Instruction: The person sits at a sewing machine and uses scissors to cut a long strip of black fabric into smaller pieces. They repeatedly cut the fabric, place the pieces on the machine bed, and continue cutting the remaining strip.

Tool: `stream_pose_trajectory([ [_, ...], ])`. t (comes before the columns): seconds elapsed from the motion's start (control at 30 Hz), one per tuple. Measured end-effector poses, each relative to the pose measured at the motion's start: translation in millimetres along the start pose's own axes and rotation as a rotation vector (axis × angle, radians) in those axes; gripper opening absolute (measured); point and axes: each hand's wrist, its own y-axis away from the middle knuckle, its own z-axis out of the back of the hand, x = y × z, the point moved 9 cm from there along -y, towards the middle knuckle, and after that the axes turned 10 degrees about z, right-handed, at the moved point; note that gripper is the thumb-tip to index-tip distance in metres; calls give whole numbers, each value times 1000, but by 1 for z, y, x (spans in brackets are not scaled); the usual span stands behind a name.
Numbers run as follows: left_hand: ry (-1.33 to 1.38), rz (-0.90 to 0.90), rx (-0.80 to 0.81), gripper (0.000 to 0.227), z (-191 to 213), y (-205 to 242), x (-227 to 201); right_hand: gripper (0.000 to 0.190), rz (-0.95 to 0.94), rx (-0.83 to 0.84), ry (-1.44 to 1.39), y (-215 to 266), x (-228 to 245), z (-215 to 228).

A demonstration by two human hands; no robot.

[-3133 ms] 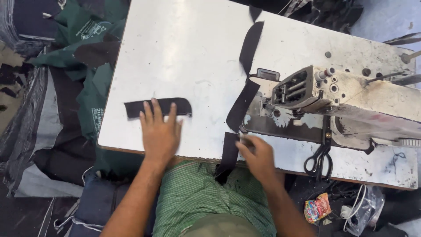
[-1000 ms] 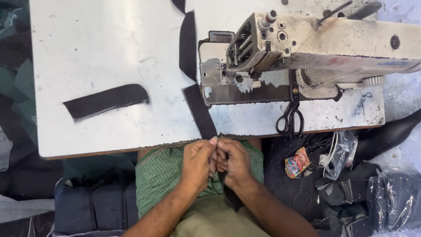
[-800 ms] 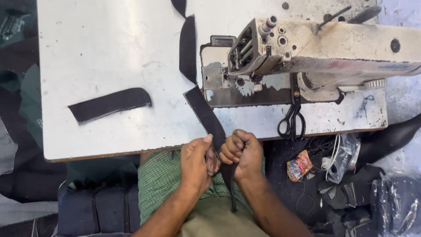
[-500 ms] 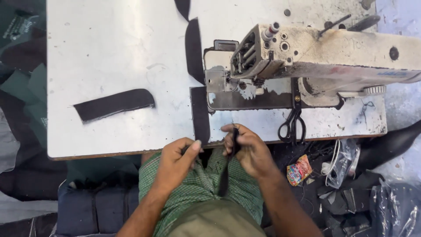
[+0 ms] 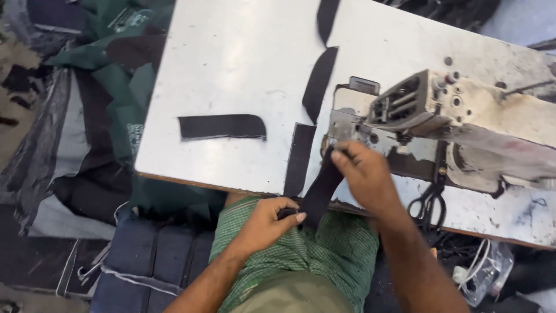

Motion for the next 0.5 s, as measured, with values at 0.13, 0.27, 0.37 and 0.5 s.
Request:
stream_pose_trajectory([
  [0.13,28,17,13,21,-11,-1,24,25,-13,-108,-45,-43,31,18],
  [0.27,23,-37,97,19,-27,3,13,23,286,-79,-449,-81,97,-7],
  [0.37,-68,-121,165,20,-35,9,-7,27,226,-72,-689,-104,79,-55],
  [0.5,-265,-219,271,27,-52,26,-27,43,-45,-42,-609,-116,-9,-117],
])
